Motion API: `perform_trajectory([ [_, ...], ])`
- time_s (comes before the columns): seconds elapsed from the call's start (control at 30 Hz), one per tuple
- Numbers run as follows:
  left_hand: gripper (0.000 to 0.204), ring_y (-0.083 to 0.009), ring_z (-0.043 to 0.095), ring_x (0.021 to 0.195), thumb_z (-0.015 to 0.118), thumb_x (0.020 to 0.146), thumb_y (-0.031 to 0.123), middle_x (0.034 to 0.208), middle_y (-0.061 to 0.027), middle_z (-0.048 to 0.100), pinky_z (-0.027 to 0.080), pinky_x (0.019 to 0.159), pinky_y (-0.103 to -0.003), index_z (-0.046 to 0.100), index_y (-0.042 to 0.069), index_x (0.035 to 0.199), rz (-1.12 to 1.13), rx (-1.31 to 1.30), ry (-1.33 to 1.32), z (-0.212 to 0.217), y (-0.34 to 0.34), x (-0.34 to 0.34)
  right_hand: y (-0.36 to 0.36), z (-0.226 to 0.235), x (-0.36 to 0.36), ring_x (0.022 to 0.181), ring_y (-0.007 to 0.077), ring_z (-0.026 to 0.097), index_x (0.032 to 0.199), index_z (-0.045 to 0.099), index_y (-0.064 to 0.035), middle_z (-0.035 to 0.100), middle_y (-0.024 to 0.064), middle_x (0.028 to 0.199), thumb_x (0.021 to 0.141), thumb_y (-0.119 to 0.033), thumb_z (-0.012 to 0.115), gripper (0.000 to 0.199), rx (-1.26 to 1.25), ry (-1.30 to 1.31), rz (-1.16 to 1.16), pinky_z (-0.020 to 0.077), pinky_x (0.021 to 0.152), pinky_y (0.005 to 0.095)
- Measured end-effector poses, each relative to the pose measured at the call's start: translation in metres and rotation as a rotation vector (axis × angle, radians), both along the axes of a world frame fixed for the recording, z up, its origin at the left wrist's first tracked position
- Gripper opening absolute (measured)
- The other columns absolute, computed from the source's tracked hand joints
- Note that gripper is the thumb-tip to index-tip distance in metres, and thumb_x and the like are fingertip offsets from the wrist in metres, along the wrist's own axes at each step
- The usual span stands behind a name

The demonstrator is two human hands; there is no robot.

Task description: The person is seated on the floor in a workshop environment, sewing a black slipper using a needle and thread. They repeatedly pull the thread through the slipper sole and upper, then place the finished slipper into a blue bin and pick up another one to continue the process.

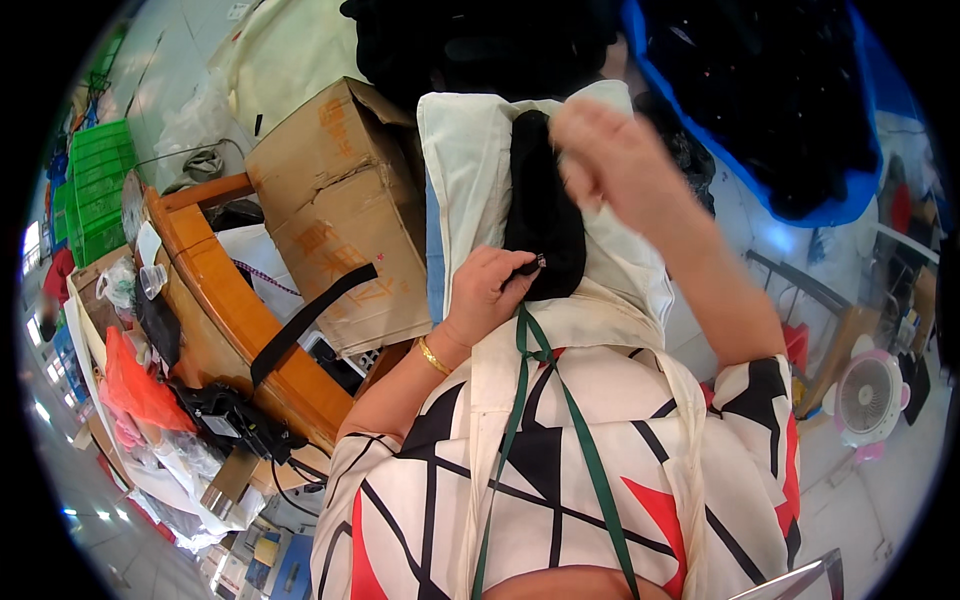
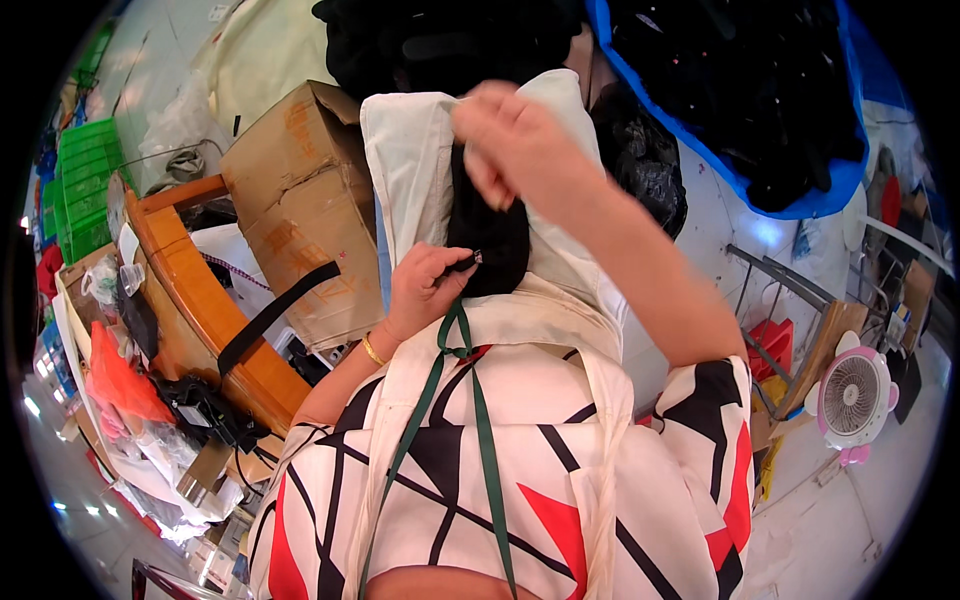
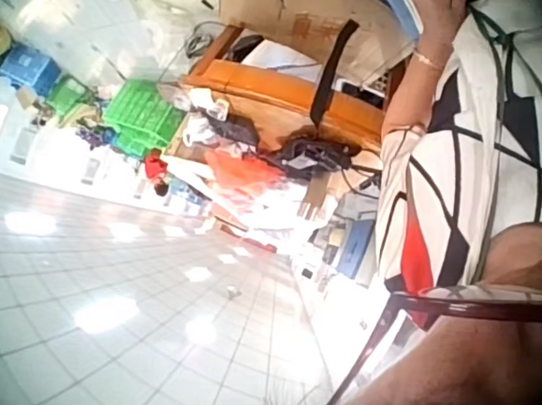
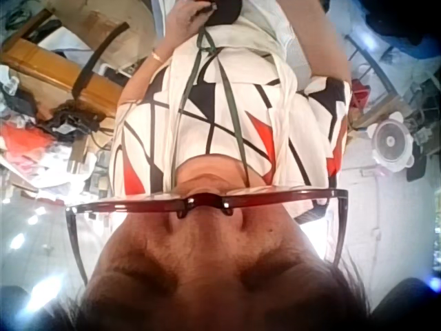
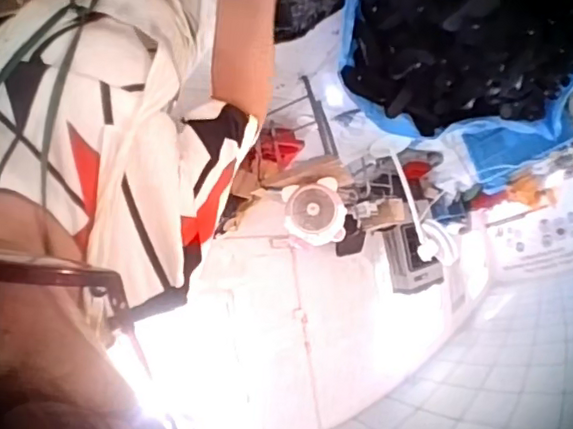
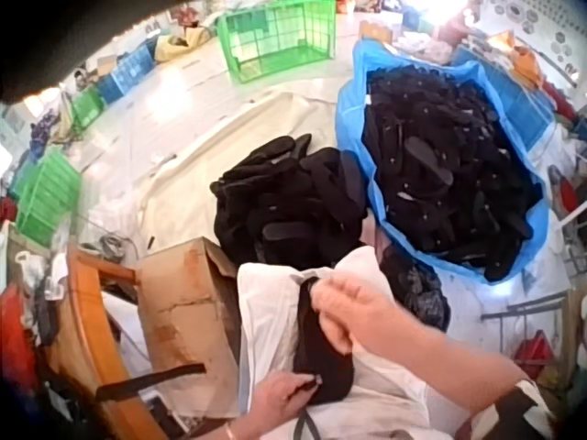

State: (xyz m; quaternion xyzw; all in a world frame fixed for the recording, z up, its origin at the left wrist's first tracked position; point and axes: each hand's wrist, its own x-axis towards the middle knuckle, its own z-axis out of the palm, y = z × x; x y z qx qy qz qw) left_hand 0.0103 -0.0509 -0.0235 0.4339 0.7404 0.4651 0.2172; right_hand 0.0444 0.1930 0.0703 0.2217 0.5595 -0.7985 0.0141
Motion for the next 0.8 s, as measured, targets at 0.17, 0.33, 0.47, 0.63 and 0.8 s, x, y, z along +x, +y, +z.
perform_trajectory([
  [0.17, 0.021, -0.0206, 0.059, 0.072, 0.078, 0.080, 0.005, 0.083, -0.0071, 0.066, 0.047, 0.061, -0.030, 0.073, 0.006, 0.100, 0.000, -0.042, -0.087, -0.001, 0.001, -0.002, 0.074, 0.062, -0.014, 0.045, 0.0079, 0.043, 0.103, 0.057, 0.0002, 0.043, -0.0024, 0.057, 0.106, -0.022, 0.044, 0.026, -0.432, 0.652, -0.214, 0.0373, 0.042, 0.0218],
  [0.33, 0.016, -0.0180, 0.060, 0.070, 0.074, 0.084, 0.006, 0.082, -0.0082, 0.067, 0.046, 0.061, -0.028, 0.073, 0.004, 0.100, -0.054, -0.128, -0.164, 0.012, 0.013, -0.009, 0.095, 0.084, -0.019, 0.045, 0.0057, 0.043, 0.106, 0.059, 0.0032, 0.046, -0.0054, 0.057, 0.107, -0.020, 0.042, 0.028, -0.447, 0.797, -0.182, 0.0388, 0.036, 0.0194],
  [0.47, 0.014, -0.0107, 0.054, 0.064, 0.074, 0.085, 0.009, 0.075, -0.0053, 0.065, 0.043, 0.057, -0.026, 0.072, 0.000, 0.095, 0.045, -0.289, -0.409, 0.004, 0.015, -0.006, 0.095, 0.096, -0.018, 0.044, 0.0059, 0.043, 0.106, 0.057, 0.0043, 0.046, -0.0047, 0.057, 0.107, -0.018, 0.041, 0.027, -0.425, 0.826, -0.223, 0.0379, 0.036, 0.0185],
  [0.63, 0.023, -0.0072, 0.049, 0.061, 0.076, 0.085, 0.018, 0.067, -0.0028, 0.060, 0.040, 0.054, -0.024, 0.068, -0.003, 0.085, 0.031, -0.496, -0.469, 0.008, 0.032, -0.016, 0.098, 0.101, -0.010, 0.046, 0.0066, 0.044, 0.109, 0.053, 0.0041, 0.046, -0.0034, 0.058, 0.108, -0.020, 0.040, 0.027, -0.415, 0.808, -0.235, 0.0394, 0.037, 0.0193],
  [0.8, 0.047, -0.0153, 0.055, 0.060, 0.082, 0.078, 0.038, 0.067, -0.0084, 0.061, 0.045, 0.055, -0.031, 0.063, -0.004, 0.084, 0.145, -0.535, -0.346, 0.013, 0.003, -0.008, 0.116, 0.093, 0.014, 0.049, 0.0112, 0.045, 0.105, 0.053, 0.0024, 0.041, 0.0031, 0.061, 0.107, -0.018, 0.041, 0.024, -0.490, 0.695, -0.405, 0.0412, 0.049, 0.0244],
])
